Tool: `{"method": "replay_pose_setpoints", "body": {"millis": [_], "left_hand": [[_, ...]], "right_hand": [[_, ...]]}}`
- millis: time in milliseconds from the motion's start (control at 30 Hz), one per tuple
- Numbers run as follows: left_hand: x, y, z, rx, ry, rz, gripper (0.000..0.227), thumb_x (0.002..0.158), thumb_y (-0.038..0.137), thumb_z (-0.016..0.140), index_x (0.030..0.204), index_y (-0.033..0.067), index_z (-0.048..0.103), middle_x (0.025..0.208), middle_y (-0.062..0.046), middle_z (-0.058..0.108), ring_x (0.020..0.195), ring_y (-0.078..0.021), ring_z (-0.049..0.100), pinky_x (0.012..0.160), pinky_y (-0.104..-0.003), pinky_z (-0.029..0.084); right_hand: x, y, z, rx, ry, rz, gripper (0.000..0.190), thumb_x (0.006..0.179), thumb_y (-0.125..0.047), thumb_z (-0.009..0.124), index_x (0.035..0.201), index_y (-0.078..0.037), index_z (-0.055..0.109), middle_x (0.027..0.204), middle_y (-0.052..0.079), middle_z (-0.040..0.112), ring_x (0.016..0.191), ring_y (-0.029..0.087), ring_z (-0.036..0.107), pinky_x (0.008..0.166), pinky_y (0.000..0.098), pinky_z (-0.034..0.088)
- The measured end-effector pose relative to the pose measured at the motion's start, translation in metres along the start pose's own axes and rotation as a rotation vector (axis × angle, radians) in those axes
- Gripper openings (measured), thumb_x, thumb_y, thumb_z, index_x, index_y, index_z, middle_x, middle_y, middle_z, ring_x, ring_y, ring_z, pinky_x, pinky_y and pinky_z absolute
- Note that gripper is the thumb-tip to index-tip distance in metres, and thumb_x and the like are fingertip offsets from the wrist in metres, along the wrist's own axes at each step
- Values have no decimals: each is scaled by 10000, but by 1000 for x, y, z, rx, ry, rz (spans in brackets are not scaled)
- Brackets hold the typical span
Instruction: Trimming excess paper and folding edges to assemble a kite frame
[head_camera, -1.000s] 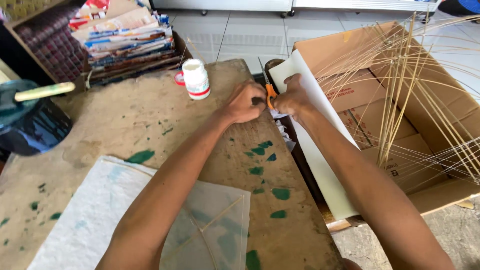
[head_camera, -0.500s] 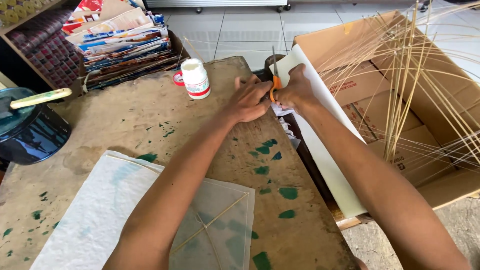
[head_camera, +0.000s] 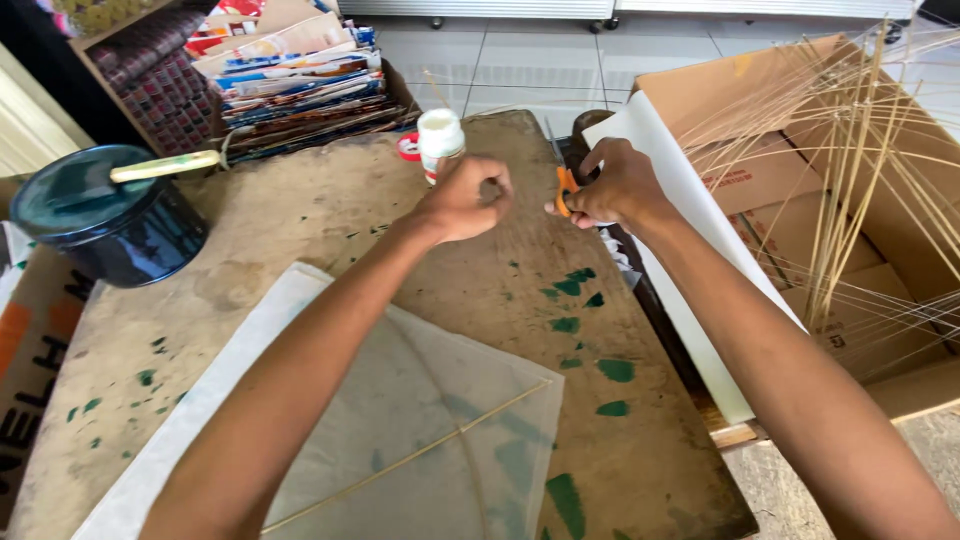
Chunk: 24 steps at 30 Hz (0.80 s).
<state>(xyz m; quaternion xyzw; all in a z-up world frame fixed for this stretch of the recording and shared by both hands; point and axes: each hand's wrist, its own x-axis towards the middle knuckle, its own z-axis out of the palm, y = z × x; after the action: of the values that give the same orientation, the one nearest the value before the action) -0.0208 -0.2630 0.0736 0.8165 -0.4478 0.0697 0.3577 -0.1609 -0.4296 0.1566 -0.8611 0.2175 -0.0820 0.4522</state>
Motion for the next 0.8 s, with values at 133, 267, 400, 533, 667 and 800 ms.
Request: {"method": "replay_pose_setpoints", "body": {"millis": [133, 267, 400, 533, 667, 800], "left_hand": [[-43, 10, -33, -91, -43, 9, 119, 787, 263, 769, 859, 173, 740, 850, -31, 748, 848, -184, 664, 836, -381, 506], [-86, 38, -72, -113, -290, -78, 94, 736, 208, 772, 819, 163, 767, 813, -32, 748, 817, -174, 647, 783, -342, 515], [-122, 65, -103, -75, -475, -206, 178, 767, 237, 736, 914, 166, 807, 917, -58, 749, 908, -225, 634, 824, -371, 510], [-142, 55, -106, -105, -454, -115, 240, 723, 153, 731, 955, 133, 789, 964, -68, 728, 949, -221, 635, 812, -377, 522], [-149, 53, -111, -110, -422, -97, 225, 671, 131, 727, 882, 158, 801, 877, -69, 716, 877, -237, 654, 813, -390, 528], [-156, 52, -116, -146, -423, -109, 189, 682, 82, 749, 841, 160, 815, 798, -28, 673, 798, -221, 624, 791, -363, 520]], "right_hand": [[39, 9, 28, -60, -35, -42, 316, 729, 52, 833, 998, 63, 669, 822, 248, 677, 481, 226, 707, 489, 244, 641], [88, 14, 65, -430, -150, 68, 349, 736, -152, 880, 995, 21, 722, 804, 177, 747, 635, 230, 743, 645, 332, 642], [135, 28, 90, -616, -172, 99, 558, 748, -326, 908, 1140, 23, 719, 979, 173, 765, 844, 254, 761, 806, 358, 623], [63, -20, 71, -193, -196, 199, 461, 789, -81, 837, 1143, 142, 644, 924, 268, 735, 703, 254, 766, 698, 322, 662], [61, -12, 77, 101, -147, 142, 506, 647, 125, 877, 1088, 176, 634, 1053, 298, 675, 784, 349, 757, 701, 340, 686], [76, 4, 88, 79, -56, 48, 639, 514, 8, 1005, 1050, 80, 664, 994, 207, 649, 712, 299, 719, 588, 366, 693]]}}
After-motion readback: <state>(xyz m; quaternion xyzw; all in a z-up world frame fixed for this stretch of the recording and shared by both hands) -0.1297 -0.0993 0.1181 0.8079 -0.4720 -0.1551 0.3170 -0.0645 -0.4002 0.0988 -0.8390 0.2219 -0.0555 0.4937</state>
